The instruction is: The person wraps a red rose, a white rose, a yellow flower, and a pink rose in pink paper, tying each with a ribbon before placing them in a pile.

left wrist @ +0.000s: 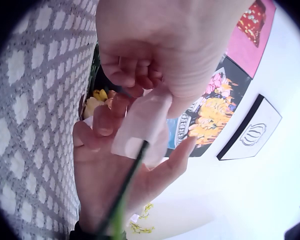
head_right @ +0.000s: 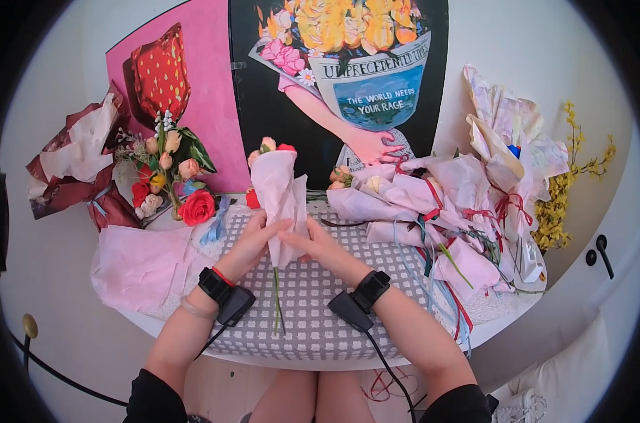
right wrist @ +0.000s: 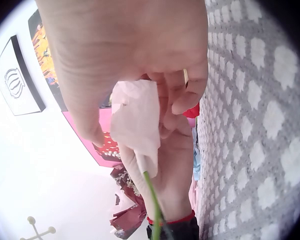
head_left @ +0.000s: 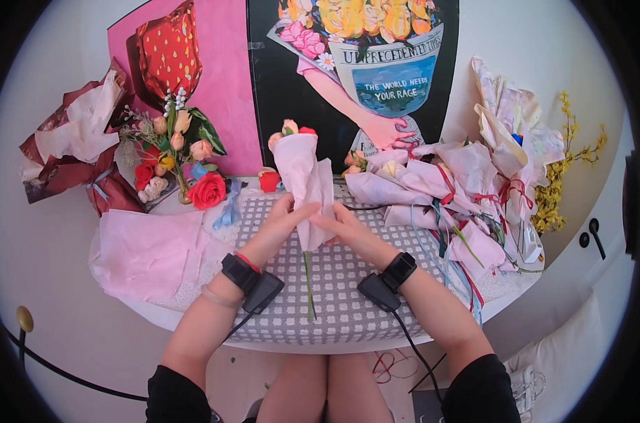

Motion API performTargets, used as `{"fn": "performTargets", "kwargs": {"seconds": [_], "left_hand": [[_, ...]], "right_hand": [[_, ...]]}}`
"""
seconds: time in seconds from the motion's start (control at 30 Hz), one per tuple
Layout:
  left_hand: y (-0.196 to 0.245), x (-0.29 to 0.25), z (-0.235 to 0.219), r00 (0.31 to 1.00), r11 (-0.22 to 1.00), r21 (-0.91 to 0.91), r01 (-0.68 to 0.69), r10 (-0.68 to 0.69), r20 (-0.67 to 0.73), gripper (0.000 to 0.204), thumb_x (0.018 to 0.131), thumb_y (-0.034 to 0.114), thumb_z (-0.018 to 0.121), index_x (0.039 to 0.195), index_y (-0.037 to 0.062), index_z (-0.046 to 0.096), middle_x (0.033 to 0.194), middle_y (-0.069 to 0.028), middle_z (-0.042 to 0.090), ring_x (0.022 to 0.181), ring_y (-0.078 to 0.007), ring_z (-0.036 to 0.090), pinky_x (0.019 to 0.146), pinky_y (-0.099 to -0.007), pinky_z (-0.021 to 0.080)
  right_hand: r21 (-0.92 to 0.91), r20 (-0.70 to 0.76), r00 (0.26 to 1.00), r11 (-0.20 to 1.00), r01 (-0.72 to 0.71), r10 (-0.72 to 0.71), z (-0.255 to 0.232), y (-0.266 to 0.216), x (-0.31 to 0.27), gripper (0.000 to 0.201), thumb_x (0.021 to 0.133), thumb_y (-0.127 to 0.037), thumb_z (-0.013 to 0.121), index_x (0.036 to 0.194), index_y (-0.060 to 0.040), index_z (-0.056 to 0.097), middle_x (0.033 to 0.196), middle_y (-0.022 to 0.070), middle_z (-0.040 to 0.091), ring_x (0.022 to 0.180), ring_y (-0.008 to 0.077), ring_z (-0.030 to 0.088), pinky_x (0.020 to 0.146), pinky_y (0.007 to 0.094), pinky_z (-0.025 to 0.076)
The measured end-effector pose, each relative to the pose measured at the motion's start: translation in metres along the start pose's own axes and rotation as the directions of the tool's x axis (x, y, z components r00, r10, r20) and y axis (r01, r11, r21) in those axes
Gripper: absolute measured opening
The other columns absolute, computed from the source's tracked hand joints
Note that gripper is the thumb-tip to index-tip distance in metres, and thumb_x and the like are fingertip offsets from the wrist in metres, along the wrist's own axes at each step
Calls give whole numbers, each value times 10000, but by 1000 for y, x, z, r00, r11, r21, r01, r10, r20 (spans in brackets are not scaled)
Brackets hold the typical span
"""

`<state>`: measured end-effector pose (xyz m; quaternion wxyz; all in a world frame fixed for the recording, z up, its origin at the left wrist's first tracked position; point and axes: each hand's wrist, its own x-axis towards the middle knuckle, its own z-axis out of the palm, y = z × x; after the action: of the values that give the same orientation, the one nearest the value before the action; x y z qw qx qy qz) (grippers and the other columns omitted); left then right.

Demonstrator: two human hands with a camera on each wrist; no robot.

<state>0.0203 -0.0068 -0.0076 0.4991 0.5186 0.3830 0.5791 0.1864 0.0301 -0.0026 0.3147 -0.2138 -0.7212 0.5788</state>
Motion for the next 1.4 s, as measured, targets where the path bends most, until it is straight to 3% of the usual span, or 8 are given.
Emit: {"fn": "performTargets", "kwargs": {"seconds": [0.13,0.23,0.3,0.5,0.77,1.0,1.13,1.4], "left_hand": [[1,-1,3,999,996,88,1,2,-41,475,832,219,619,1186,-9,400,1105,-99,531,988,-160,552,829,-300,462],[1,1,2,999,999,45,3,-1,-39,483,833,203,617,1198,-11,385,1114,-103,529,1008,-166,545,848,-306,460],[1,0,2,999,1000,13,2,-2,-35,481,835,186,614,1205,-11,377,1119,-106,529,1017,-169,542,858,-309,459],[0,6,-4,1000,985,-171,12,-15,-19,408,829,87,600,1171,1,394,1124,-101,525,1015,-172,547,860,-319,470],[-2,7,-12,999,970,-239,-38,30,-39,389,763,41,469,1146,19,407,1053,-61,527,991,-175,541,880,-334,442],[6,1,-1,996,970,-237,55,-70,-52,379,836,125,523,1182,41,395,1095,-62,521,1005,-164,540,872,-321,446],[7,1,5,998,991,-124,-56,56,-1,392,841,111,581,1184,52,400,1132,-62,521,1028,-144,533,859,-305,452],[1,6,-6,989,994,-99,-46,32,-145,376,812,55,599,1142,45,418,1065,-65,553,978,-137,551,837,-292,462]], "right_hand": [[-72,14,997,994,78,-77,0,9,3,434,849,-321,565,1161,-39,458,966,-6,570,829,65,540,629,192,429],[42,61,998,999,-14,12,-7,19,9,418,830,-235,586,1159,-13,454,981,58,575,837,89,555,614,198,452],[257,4,999,965,-43,43,-10,25,13,334,843,-191,548,1127,-23,491,986,42,574,836,80,550,631,209,451],[280,-262,963,950,141,-66,-4,16,10,300,859,-168,502,1127,-32,500,1000,17,567,915,89,520,779,228,413],[327,-144,989,945,31,17,-9,19,11,440,847,-269,552,1187,-12,445,1105,69,530,995,132,511,830,253,411],[321,-37,999,947,29,-18,-8,14,9,501,864,-272,573,1246,0,398,1195,75,500,1072,143,507,890,281,421],[353,-46,999,935,21,-5,-8,19,11,466,874,-282,558,1217,7,432,1149,71,535,1035,135,529,878,268,424],[253,-361,930,952,171,-71,-7,13,10,431,885,-348,526,1123,12,526,1014,53,599,905,100,559,788,231,431]]}}
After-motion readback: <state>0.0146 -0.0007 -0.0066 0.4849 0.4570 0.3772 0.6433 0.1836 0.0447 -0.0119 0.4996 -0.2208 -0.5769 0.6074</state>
